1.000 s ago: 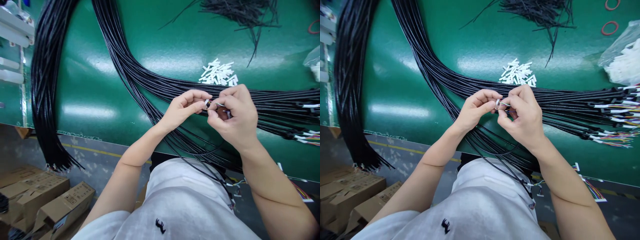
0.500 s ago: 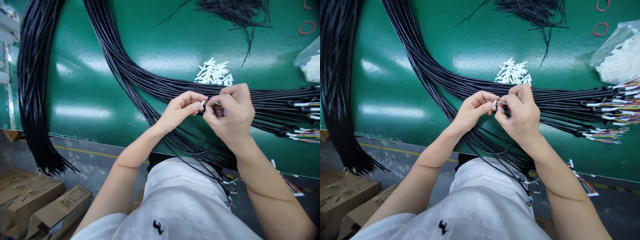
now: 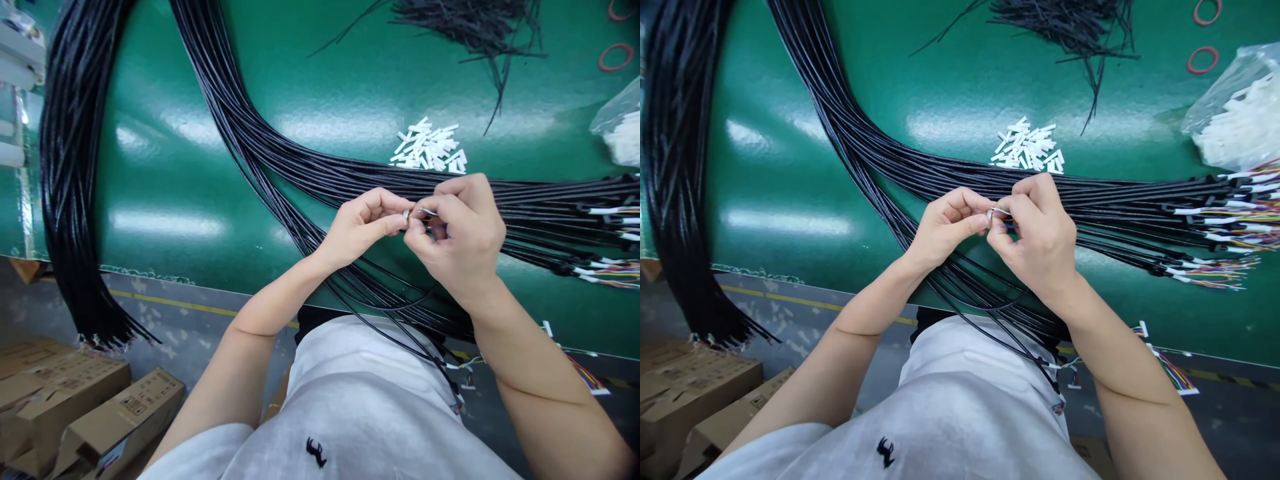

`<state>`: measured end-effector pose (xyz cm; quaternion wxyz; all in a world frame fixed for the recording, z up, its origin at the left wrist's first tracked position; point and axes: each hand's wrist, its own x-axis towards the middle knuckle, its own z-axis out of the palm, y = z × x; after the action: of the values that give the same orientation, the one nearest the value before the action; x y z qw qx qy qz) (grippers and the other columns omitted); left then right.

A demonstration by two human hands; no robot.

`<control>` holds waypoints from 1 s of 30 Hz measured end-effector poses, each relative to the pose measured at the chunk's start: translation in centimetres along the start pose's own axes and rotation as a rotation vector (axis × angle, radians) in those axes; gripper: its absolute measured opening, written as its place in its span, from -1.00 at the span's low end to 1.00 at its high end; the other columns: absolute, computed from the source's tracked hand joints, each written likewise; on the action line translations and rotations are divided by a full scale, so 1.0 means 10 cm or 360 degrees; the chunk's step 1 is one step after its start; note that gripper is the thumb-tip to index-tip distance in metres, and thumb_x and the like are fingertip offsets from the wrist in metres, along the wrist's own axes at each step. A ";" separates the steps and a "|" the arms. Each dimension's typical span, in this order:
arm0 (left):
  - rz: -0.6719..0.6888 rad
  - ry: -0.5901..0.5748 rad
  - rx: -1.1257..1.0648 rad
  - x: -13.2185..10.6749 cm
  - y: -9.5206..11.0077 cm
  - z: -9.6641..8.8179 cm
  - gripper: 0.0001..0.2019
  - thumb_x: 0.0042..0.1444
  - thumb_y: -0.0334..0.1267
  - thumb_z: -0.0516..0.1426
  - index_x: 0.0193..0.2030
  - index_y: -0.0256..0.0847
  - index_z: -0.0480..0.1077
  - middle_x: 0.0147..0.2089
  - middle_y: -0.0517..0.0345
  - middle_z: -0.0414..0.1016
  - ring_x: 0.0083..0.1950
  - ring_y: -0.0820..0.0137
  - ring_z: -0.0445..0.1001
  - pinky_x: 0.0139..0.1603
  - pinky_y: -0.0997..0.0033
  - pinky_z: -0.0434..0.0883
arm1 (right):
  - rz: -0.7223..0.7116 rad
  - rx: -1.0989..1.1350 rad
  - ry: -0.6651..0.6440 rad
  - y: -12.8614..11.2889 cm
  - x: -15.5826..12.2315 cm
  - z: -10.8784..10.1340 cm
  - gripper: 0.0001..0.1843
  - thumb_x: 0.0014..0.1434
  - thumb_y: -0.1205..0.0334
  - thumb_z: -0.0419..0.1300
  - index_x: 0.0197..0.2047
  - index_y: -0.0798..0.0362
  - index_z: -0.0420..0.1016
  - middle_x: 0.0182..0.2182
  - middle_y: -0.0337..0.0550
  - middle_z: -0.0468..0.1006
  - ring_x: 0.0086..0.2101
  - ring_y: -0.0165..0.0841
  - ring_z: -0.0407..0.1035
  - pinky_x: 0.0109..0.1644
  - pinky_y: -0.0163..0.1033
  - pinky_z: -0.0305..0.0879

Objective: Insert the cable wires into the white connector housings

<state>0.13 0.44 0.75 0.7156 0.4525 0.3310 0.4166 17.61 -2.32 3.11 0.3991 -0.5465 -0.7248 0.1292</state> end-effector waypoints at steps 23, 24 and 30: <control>0.0181 0.0124 0.0160 0.02 0.05 0.00 -0.67 0.23 0.10 0.35 -0.17 -0.12 0.53 -0.26 0.24 0.52 -0.32 0.58 0.42 -0.23 0.51 0.47 | 0.0370 0.0720 -0.0079 0.13 0.13 -0.02 -0.77 0.25 0.14 0.37 -0.42 -0.08 0.47 -0.45 -0.28 0.43 -0.48 -0.40 0.28 -0.48 -0.24 0.17; 0.0183 0.0117 0.0176 0.02 0.07 0.01 -0.66 0.23 0.12 0.35 -0.17 -0.12 0.53 -0.26 0.23 0.53 -0.31 0.58 0.43 -0.23 0.50 0.47 | 0.0321 0.0652 -0.0049 0.11 0.13 -0.03 -0.77 0.24 0.17 0.35 -0.44 -0.08 0.46 -0.44 -0.26 0.43 -0.44 -0.37 0.30 -0.47 -0.23 0.17; 0.0165 0.0103 0.0210 0.00 0.07 0.03 -0.64 0.23 0.15 0.35 -0.21 -0.12 0.55 -0.26 0.24 0.55 -0.34 0.59 0.44 -0.29 0.51 0.46 | 0.0142 0.0515 -0.0016 0.06 0.11 -0.04 -0.87 0.17 0.35 0.32 -0.36 -0.10 0.53 -0.38 -0.22 0.47 -0.38 -0.34 0.37 -0.47 -0.23 0.23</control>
<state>0.18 0.48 1.52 0.6507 0.5016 0.3568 0.4446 18.21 -1.22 3.41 0.4720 -0.5060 -0.6717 0.2645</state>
